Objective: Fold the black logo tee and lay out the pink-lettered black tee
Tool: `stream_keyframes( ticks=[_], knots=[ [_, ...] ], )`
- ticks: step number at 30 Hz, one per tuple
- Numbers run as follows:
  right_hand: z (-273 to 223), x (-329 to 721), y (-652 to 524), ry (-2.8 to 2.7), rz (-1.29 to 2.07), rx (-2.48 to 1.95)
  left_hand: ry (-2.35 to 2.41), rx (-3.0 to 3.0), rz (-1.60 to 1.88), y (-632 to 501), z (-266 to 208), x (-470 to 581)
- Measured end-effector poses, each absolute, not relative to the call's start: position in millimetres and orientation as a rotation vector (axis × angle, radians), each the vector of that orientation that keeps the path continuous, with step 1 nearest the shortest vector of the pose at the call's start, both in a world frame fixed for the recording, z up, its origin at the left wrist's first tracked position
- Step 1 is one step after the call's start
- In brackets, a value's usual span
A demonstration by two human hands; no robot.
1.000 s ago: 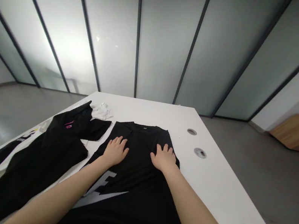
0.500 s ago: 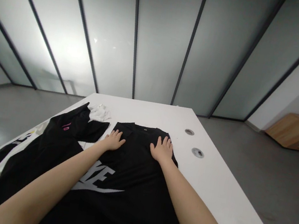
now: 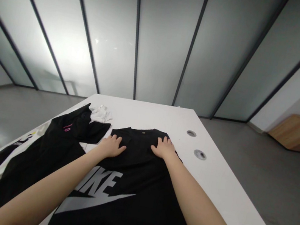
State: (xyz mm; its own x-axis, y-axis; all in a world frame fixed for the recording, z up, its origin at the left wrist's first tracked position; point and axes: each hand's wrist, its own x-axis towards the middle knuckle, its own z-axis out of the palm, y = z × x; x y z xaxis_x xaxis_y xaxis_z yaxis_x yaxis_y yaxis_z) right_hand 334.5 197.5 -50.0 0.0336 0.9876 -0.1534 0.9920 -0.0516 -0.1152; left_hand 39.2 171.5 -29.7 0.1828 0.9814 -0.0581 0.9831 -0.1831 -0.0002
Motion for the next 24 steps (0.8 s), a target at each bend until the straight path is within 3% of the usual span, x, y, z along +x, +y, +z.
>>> stream_keyframes(
  ticks=[4, 8, 14, 20, 24],
  knots=[
    [-42.6, 329.9, 186.7, 2.085, -0.325, 2.272, 2.017, 2.35, -0.019, 165.4, -19.8, 42.1],
    [-57.2, 322.8, 178.7, 2.143, -0.163, 2.384, 2.124, 2.324, 0.202, 168.8, -47.0, 50.0],
    [-77.2, 322.1, 187.4, 2.122, -0.16, 2.47, 2.06, 2.332, 0.197, 194.9, -78.2, 47.5],
    [-69.3, 319.0, 205.5, 2.127, -0.211, 2.539, 2.006, 2.366, 0.224, 225.9, -71.0, 41.5],
    [-59.6, 320.2, 206.8, 2.321, -0.157, 2.634, 2.039, 2.413, 0.453, 227.9, -57.0, 41.9]
  ],
)
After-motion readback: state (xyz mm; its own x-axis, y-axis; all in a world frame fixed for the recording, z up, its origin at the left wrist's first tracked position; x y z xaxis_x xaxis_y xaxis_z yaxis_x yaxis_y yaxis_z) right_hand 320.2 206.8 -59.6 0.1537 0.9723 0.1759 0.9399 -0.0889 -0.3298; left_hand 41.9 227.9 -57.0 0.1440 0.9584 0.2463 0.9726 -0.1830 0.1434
